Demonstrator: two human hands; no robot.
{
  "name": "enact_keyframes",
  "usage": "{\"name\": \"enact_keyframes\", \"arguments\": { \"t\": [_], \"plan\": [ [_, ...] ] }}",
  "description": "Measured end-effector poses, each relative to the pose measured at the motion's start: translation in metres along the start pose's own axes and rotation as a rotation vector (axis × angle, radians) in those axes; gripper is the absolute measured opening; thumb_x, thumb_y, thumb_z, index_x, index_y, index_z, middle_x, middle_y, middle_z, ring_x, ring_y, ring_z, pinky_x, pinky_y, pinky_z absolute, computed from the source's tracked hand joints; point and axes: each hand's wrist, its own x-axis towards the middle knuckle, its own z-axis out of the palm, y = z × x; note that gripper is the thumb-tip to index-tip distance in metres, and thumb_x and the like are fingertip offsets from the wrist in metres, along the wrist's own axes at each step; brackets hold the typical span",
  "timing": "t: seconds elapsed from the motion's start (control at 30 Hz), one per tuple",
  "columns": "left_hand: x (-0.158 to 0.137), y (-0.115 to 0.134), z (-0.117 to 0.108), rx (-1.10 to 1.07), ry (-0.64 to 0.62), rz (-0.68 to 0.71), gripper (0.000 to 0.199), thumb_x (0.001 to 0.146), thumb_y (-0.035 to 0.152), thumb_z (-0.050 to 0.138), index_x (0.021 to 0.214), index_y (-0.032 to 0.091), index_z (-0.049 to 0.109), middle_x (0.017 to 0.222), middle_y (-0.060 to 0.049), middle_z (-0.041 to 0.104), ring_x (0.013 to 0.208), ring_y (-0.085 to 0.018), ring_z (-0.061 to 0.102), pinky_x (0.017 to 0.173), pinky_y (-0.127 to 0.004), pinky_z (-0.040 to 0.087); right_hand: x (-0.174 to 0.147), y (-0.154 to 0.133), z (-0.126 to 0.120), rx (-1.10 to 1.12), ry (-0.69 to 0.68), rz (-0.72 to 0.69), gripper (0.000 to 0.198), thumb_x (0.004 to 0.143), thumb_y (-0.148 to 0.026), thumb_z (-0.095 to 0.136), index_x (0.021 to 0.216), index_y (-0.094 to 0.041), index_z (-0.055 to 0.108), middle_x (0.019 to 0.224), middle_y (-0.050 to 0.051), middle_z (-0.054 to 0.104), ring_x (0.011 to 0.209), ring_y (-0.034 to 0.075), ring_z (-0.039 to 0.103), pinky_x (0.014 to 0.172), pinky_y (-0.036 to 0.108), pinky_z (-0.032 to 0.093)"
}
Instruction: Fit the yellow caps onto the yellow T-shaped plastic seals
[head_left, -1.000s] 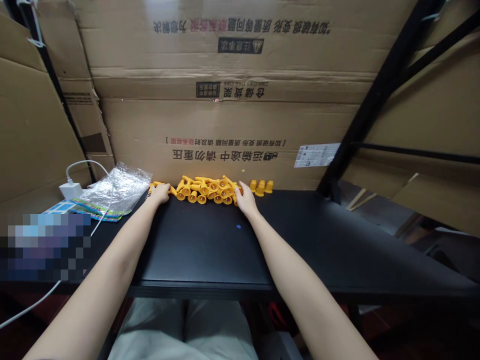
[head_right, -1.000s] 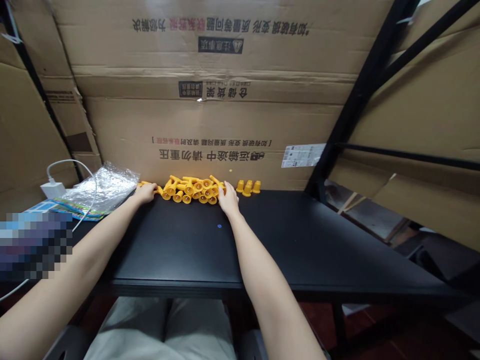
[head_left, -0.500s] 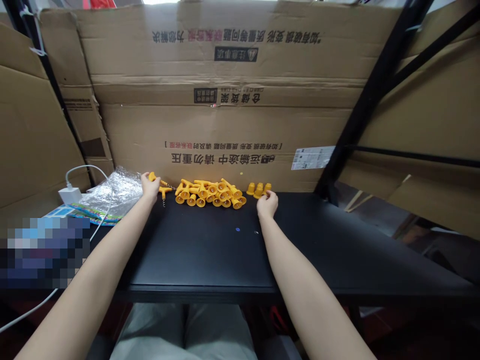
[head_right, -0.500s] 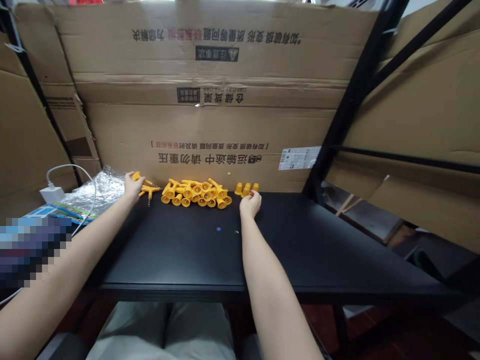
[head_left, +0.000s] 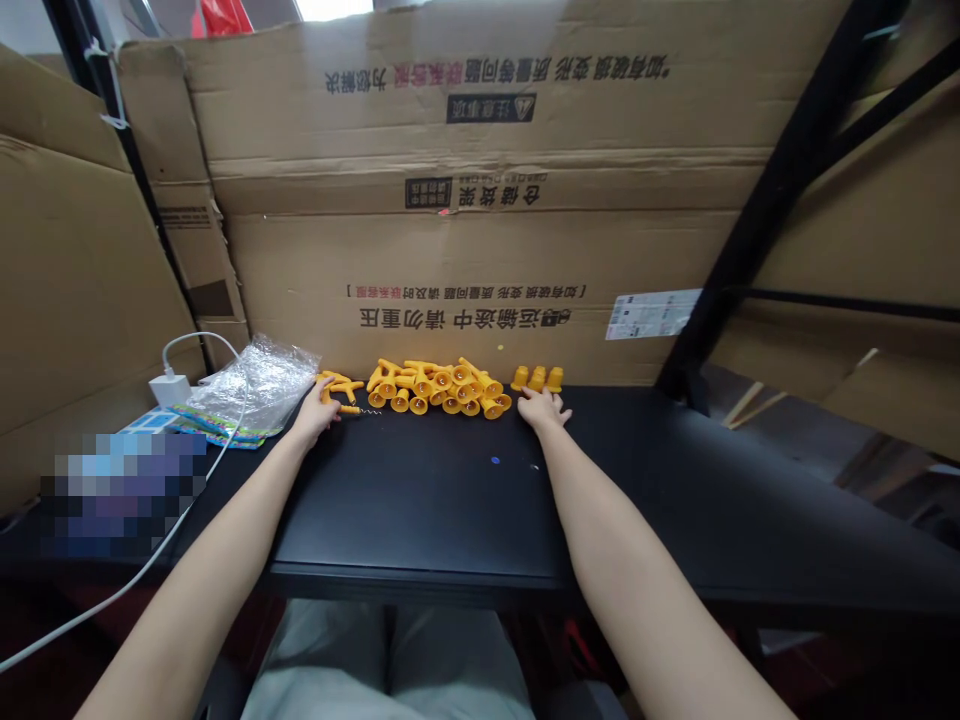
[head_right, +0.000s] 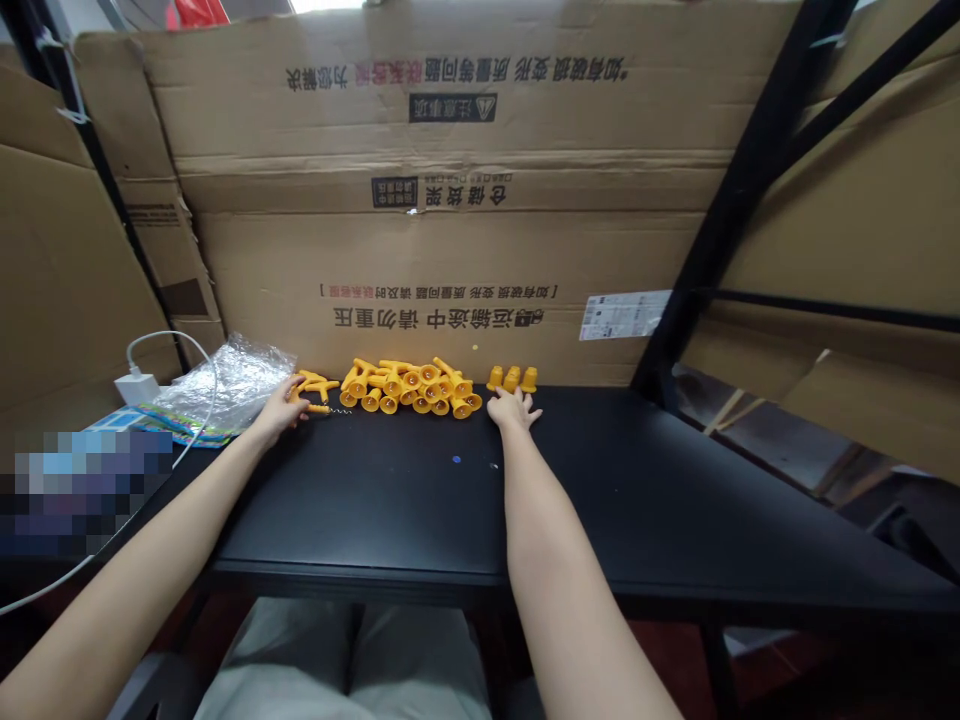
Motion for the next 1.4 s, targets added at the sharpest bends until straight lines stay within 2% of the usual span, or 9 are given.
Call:
{"name": "enact_keyframes", "arguments": {
  "t": [0.17,0.27,0.33,0.53,0.7,0.9,1.07,1.23,1.4],
  "plan": [
    [0.002,-0.011,-0.008,0.505,-0.114,0.165,0.045,0.067,0.007,0.058,0.111,0.016,0.066,0.085,-0.005,0.068,0.076,-0.017,0.063,0.070,-0.027,0.051,-0.002,-0.002,-0.002,-0.104,-0.072,0.001,0.048,0.092,-0.034,0.036,0.137,-0.032,0.049,0.154,0.006,0.028,0.142,0.030,0.018,0.108,0.067,0.015],
    [-0.001,-0.012,-0.010,0.795,-0.114,0.297,0.043,0.068,0.008,0.057,0.108,0.020,0.067,0.106,-0.008,0.068,0.101,-0.023,0.062,0.087,-0.031,0.049,-0.005,-0.006,-0.004,-0.145,-0.113,0.021,0.049,0.093,-0.038,0.034,0.140,-0.031,0.045,0.156,0.007,0.025,0.142,0.031,0.016,0.107,0.068,0.014],
    [-0.006,-0.009,-0.011,0.898,-0.110,0.325,0.039,0.074,0.014,0.054,0.110,0.023,0.066,0.111,-0.008,0.067,0.105,-0.024,0.061,0.089,-0.032,0.048,-0.007,-0.008,-0.005,-0.149,-0.117,0.026,0.049,0.094,-0.038,0.033,0.140,-0.031,0.045,0.155,0.008,0.026,0.142,0.031,0.016,0.107,0.069,0.013],
    [-0.014,0.004,-0.008,0.866,0.003,0.298,0.034,0.083,0.039,0.051,0.111,0.026,0.064,0.098,-0.006,0.070,0.092,-0.025,0.065,0.079,-0.033,0.048,-0.021,-0.010,-0.014,0.032,0.065,0.038,0.040,0.090,-0.033,0.043,0.128,-0.027,0.055,0.138,0.012,0.046,0.132,0.030,0.036,0.107,0.064,0.018],
    [-0.013,0.001,-0.003,0.692,0.037,0.366,0.028,0.078,0.036,0.058,0.102,0.024,0.066,0.079,-0.003,0.069,0.074,-0.020,0.062,0.069,-0.029,0.045,-0.034,-0.022,-0.029,0.319,0.326,-0.018,0.033,0.091,-0.029,0.037,0.121,-0.018,0.047,0.121,0.015,0.054,0.117,0.026,0.050,0.102,0.046,0.034],
    [-0.012,-0.006,0.000,0.588,-0.058,0.508,0.024,0.074,0.029,0.061,0.097,0.025,0.066,0.084,-0.001,0.069,0.067,-0.016,0.056,0.067,-0.026,0.042,-0.056,-0.067,-0.037,0.543,0.364,-0.299,0.047,0.084,-0.031,0.054,0.126,-0.018,0.037,0.121,0.014,0.054,0.100,0.021,0.060,0.091,0.035,0.046],
    [-0.010,-0.008,0.000,0.558,-0.064,0.524,0.025,0.072,0.027,0.061,0.097,0.024,0.067,0.088,-0.001,0.069,0.069,-0.016,0.055,0.070,-0.027,0.042,-0.092,-0.093,-0.037,0.708,0.149,-0.731,0.040,0.081,-0.028,0.062,0.119,-0.019,0.053,0.118,0.011,0.059,0.106,0.022,0.060,0.095,0.037,0.047],
    [-0.009,-0.008,-0.001,0.535,-0.064,0.508,0.026,0.071,0.023,0.062,0.096,0.024,0.067,0.087,-0.001,0.069,0.068,-0.015,0.054,0.068,-0.026,0.042,-0.113,-0.095,-0.038,0.483,-0.096,-1.071,0.035,0.076,-0.015,0.068,0.110,-0.020,0.065,0.112,0.009,0.066,0.108,0.024,0.061,0.099,0.043,0.045],
    [-0.010,-0.008,-0.001,0.552,-0.061,0.500,0.027,0.072,0.024,0.062,0.098,0.024,0.066,0.084,0.000,0.069,0.066,-0.015,0.053,0.066,-0.025,0.041,-0.114,-0.094,-0.036,0.351,-0.117,-1.116,0.039,0.075,-0.012,0.070,0.113,-0.023,0.067,0.116,0.009,0.067,0.110,0.026,0.061,0.098,0.047,0.046]
  ]
}}
